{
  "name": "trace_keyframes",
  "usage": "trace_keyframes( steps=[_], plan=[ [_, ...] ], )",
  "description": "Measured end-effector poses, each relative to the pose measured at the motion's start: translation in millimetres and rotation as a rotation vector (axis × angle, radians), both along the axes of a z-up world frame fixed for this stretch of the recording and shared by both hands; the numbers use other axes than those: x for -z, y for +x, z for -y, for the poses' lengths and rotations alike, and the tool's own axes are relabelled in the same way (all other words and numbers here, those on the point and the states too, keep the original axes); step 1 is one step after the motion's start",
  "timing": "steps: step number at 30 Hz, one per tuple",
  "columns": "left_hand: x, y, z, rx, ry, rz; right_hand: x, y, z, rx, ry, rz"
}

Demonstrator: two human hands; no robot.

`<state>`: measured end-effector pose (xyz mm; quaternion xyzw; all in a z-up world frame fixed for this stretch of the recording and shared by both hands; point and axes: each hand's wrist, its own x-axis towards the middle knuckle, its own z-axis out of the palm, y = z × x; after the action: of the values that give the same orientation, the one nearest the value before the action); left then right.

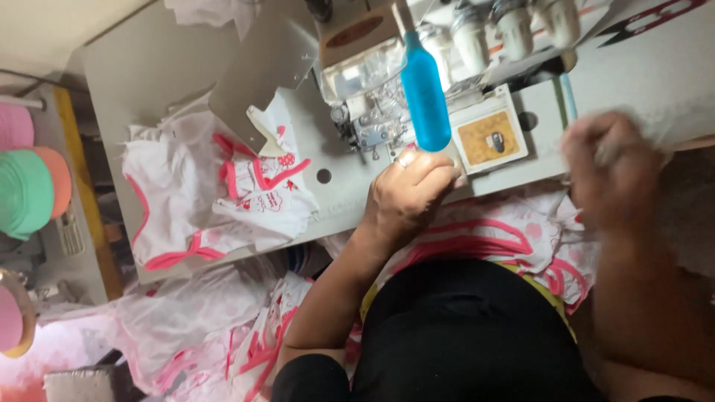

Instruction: Threading an industrial overlock sewing machine using tweezers to guide the thread through various eyelets and the needle.

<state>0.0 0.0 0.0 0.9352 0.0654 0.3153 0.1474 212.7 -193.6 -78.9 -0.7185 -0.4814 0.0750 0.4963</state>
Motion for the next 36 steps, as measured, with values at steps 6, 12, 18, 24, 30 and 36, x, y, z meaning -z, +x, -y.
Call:
trace_keyframes(
  steps=[6, 12, 18, 24, 30, 36],
  plan=[
    [7, -9, 8, -0.110, 0.002, -0.049, 95, 84, 24, 0.228, -0.654, 0.484],
    [8, -11, 15, -0.182, 0.137, -0.107, 51, 51, 18, 0.243, -0.497, 0.521],
    [1, -2, 22, -0.207, 0.238, -0.107, -34, -3, -10, -0.034, -0.117, 0.163],
    [1, -5, 26, -0.122, 0.248, -0.097, -43, -39, -77, -0.635, 0.156, 0.013],
    [-6, -17, 16, -0.083, 0.256, -0.051, -41, -36, -79, -0.726, 0.059, -0.229],
    [-6, -12, 8, -0.085, 0.445, 0.054, -51, -36, -71, -0.659, -0.072, -0.440]
  ],
)
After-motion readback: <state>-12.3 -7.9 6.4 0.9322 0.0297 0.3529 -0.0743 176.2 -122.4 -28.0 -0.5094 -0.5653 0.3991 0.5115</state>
